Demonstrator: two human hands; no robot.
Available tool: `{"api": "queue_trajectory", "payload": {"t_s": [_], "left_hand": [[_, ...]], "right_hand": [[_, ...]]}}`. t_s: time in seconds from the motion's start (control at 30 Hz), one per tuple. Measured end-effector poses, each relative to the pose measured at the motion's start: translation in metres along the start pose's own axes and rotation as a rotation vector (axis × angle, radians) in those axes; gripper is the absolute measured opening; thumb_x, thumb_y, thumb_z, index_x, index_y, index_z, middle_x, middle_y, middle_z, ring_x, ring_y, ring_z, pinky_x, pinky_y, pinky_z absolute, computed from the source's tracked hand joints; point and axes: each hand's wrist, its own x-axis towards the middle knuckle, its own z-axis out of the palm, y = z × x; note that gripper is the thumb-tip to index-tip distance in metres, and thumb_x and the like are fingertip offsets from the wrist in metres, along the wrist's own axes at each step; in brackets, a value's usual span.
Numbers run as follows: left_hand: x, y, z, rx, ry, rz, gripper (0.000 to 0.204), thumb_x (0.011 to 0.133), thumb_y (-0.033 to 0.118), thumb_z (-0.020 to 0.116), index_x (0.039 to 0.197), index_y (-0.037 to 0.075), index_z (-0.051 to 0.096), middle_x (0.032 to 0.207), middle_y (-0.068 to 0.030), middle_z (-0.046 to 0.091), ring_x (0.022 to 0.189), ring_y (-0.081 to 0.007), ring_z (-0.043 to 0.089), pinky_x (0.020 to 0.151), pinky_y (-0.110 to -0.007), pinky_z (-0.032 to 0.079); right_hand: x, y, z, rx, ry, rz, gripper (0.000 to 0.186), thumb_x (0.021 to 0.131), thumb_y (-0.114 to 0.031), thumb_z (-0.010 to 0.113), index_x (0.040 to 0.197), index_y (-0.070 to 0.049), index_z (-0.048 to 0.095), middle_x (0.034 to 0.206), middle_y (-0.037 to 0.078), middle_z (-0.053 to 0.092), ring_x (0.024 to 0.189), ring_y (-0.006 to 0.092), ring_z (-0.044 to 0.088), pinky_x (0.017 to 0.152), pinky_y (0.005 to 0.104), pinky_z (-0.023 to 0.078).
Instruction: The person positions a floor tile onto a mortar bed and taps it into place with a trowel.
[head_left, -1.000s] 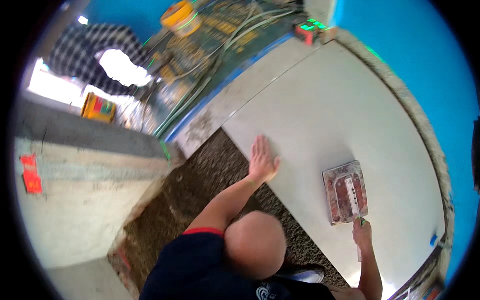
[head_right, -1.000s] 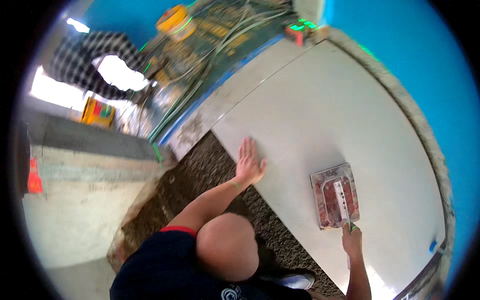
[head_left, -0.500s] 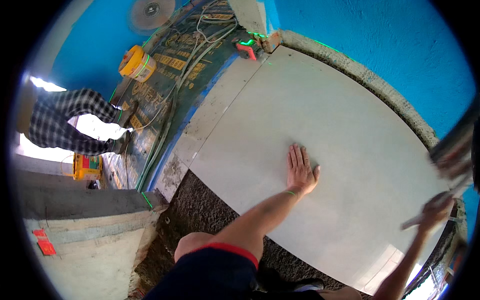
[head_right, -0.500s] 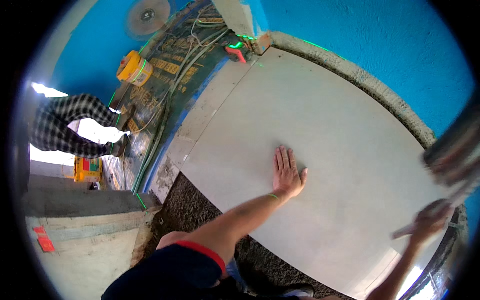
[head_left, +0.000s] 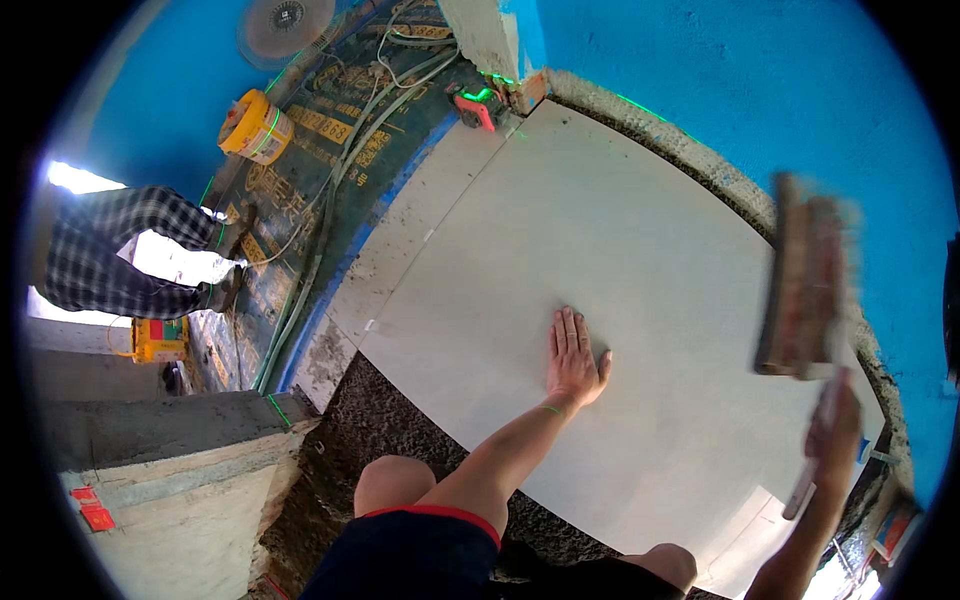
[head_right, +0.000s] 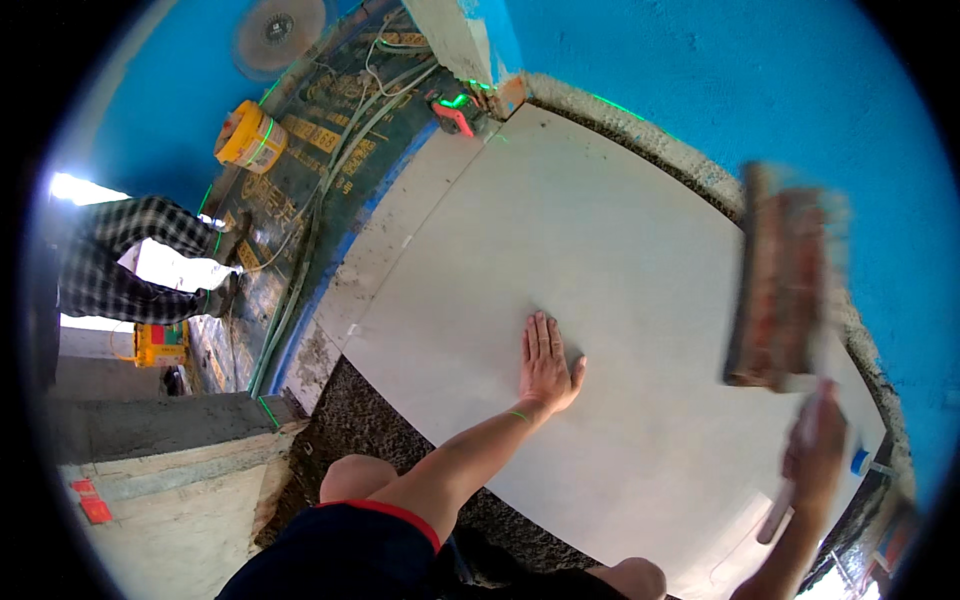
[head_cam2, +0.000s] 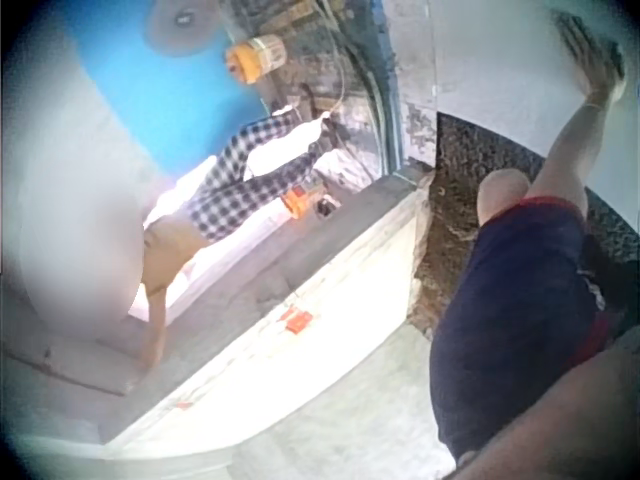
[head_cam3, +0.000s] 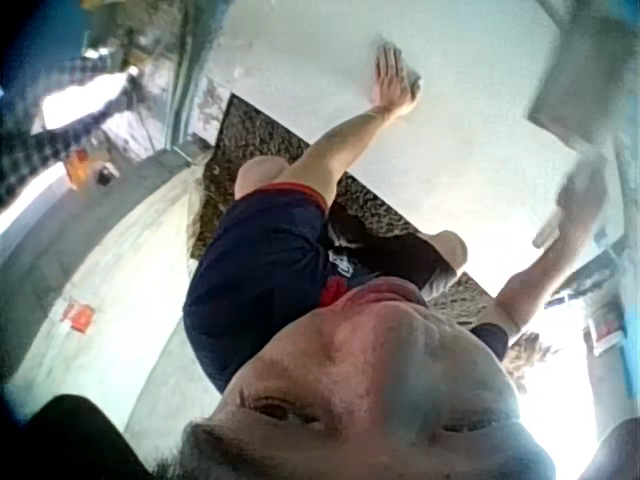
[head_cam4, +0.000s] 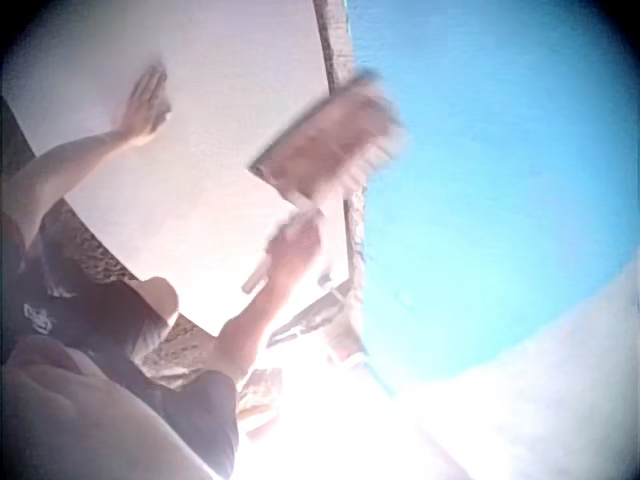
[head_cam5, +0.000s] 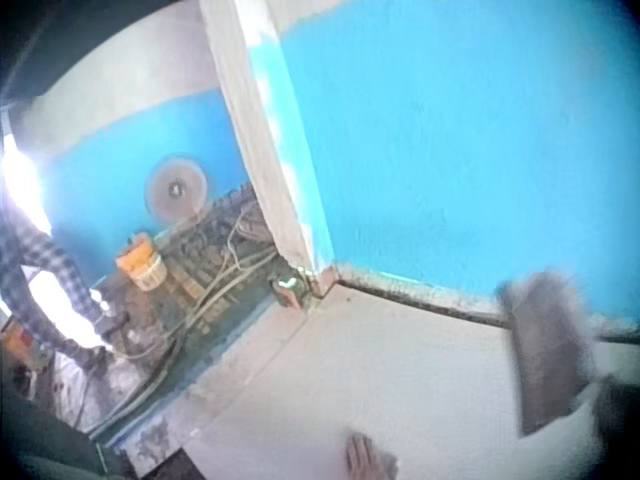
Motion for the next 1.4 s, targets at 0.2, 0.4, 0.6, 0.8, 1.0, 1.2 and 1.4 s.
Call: {"api": "queue_trajectory", "payload": {"t_s": [0.2, 0.4, 0.6, 0.8, 1.0, 1.2, 1.4], "left_hand": [[0.003, -0.004, 0.003, -0.025, -0.051, -0.016, 0.086, 0.094, 0.047, 0.044, 0.149, -0.011, 0.013, 0.159, -0.0276, 0.003, 0.148, -0.0413, 0.0, 0.121, -0.049, 0.005], [-0.005, -0.004, 0.003, -0.022, -0.003, 0.009, 0.085, 0.093, 0.045, 0.046, 0.149, -0.011, 0.015, 0.158, -0.0279, 0.005, 0.148, -0.0418, 0.002, 0.12, -0.049, 0.007], [-0.002, -0.005, 0.007, 0.007, 0.066, 0.007, 0.085, 0.093, 0.044, 0.047, 0.149, -0.012, 0.014, 0.159, -0.0273, 0.007, 0.148, -0.0406, 0.004, 0.12, -0.049, 0.008], [0.001, -0.004, 0.01, 0.068, 0.041, 0.009, 0.086, 0.094, 0.044, 0.044, 0.15, -0.011, 0.009, 0.159, -0.0268, 0.004, 0.149, -0.0378, 0.0, 0.121, -0.047, 0.003], [0.005, 0.003, 0.004, 0.162, 0.021, 0.009, 0.085, 0.095, 0.045, 0.043, 0.149, -0.012, 0.012, 0.159, -0.0278, 0.004, 0.149, -0.0389, 0.0, 0.12, -0.047, 0.002], [0.005, 0.001, 0.014, 0.173, 0.092, 0.04, 0.084, 0.094, 0.042, 0.046, 0.149, -0.012, 0.012, 0.159, -0.0277, 0.005, 0.149, -0.0381, 0.002, 0.121, -0.047, 0.004], [0.002, -0.006, 0.018, 0.173, 0.12, 0.061, 0.084, 0.095, 0.044, 0.044, 0.15, -0.01, 0.01, 0.159, -0.0266, 0.005, 0.149, -0.0372, 0.003, 0.121, -0.046, 0.005]], "right_hand": [[0.021, 0.045, 0.067, 0.238, 0.271, -0.228, 0.042, 0.101, -0.045, 0.042, 0.111, -0.008, 0.058, 0.07, 0.001, 0.056, 0.049, 0.0085, 0.049, 0.039, 0.0243, 0.038], [0.121, 0.095, 0.231, -0.173, -0.36, -0.164, 0.058, 0.098, -0.057, 0.041, 0.066, -0.009, 0.045, 0.047, 0.0, 0.039, 0.036, 0.0153, 0.042, 0.034, 0.0342, 0.035], [0.074, 0.124, 0.179, -0.169, -0.342, 0.152, 0.052, 0.096, -0.053, 0.05, 0.077, -0.005, 0.056, 0.051, 0.0, 0.047, 0.039, 0.0123, 0.047, 0.036, 0.0318, 0.038], [-0.021, 0.167, -0.043, 0.002, -0.046, 0.194, 0.053, 0.095, -0.062, 0.046, 0.084, -0.011, 0.055, 0.058, -0.004, 0.047, 0.042, 0.0083, 0.042, 0.036, 0.0255, 0.034], [-0.105, 0.193, -0.319, -0.882, 0.815, -0.416, 0.047, 0.09, -0.004, 0.049, 0.137, -0.006, 0.044, 0.086, 0.005, 0.057, 0.063, 0.0157, 0.052, 0.055, 0.0311, 0.047], [-0.056, 0.254, -0.169, 0.154, 0.836, -0.085, 0.031, 0.095, -0.032, 0.044, 0.111, -0.007, 0.051, 0.076, 0.004, 0.054, 0.057, 0.015, 0.05, 0.052, 0.0312, 0.047], [0.02, 0.211, 0.028, 0.076, -0.038, 0.371, 0.056, 0.097, -0.058, 0.046, 0.073, -0.007, 0.051, 0.054, 0.0, 0.044, 0.041, 0.0116, 0.042, 0.037, 0.0309, 0.034]]}}
